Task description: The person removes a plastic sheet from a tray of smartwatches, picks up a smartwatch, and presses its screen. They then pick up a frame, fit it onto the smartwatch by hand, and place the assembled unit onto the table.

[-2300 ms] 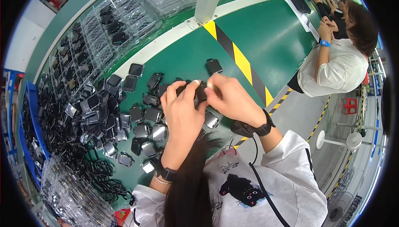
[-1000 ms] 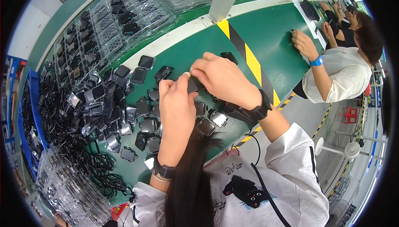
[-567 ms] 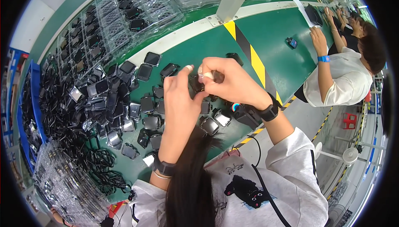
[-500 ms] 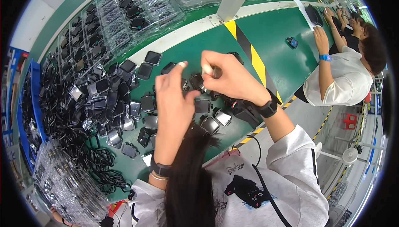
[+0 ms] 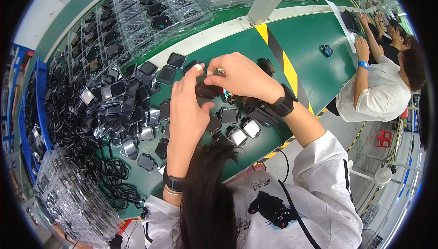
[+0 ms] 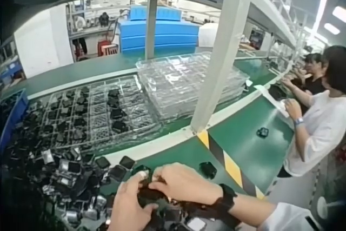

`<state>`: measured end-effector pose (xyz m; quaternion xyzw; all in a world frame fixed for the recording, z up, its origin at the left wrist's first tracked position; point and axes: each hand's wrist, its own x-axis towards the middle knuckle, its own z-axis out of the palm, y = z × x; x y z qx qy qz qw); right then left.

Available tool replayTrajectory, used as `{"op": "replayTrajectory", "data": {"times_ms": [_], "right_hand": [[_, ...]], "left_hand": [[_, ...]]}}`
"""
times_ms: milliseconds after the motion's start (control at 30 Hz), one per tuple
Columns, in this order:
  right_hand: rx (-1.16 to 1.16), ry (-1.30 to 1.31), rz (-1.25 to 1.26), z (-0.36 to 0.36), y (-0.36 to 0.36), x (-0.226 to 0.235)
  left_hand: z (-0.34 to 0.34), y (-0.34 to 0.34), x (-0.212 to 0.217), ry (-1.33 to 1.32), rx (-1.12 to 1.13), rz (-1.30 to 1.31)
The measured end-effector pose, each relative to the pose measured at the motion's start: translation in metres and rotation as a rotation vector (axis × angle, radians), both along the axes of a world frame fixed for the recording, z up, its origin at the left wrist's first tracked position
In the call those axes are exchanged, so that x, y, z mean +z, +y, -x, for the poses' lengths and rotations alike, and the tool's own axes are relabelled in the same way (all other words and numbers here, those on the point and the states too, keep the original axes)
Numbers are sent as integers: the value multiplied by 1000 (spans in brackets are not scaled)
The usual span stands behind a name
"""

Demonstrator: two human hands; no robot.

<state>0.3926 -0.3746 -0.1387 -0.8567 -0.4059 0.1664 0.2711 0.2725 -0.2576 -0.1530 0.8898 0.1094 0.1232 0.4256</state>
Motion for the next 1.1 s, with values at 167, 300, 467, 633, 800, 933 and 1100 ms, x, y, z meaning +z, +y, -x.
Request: {"op": "replayTrajectory", "data": {"times_ms": [167,300,467,633,800,933,1100], "right_hand": [[-17,100,58,2,11,-3],[17,4,-41,10,12,-8],[53,42,-200,17,9,-2],[38,-102,-24,13,7,-10],[121,35,-201,7,5,-4],[-5,219,-192,-19,9,6],[-32,22,-105,-35,26,-8]], "left_hand": [[-5,-14,4,74,131,86],[-6,-15,1,48,139,72],[-6,-12,-6,4,142,92],[-6,-12,-4,-57,114,90],[-6,-7,-3,4,133,164],[-12,5,1,-102,31,152],[-43,44,-6,-222,8,-117]]}}
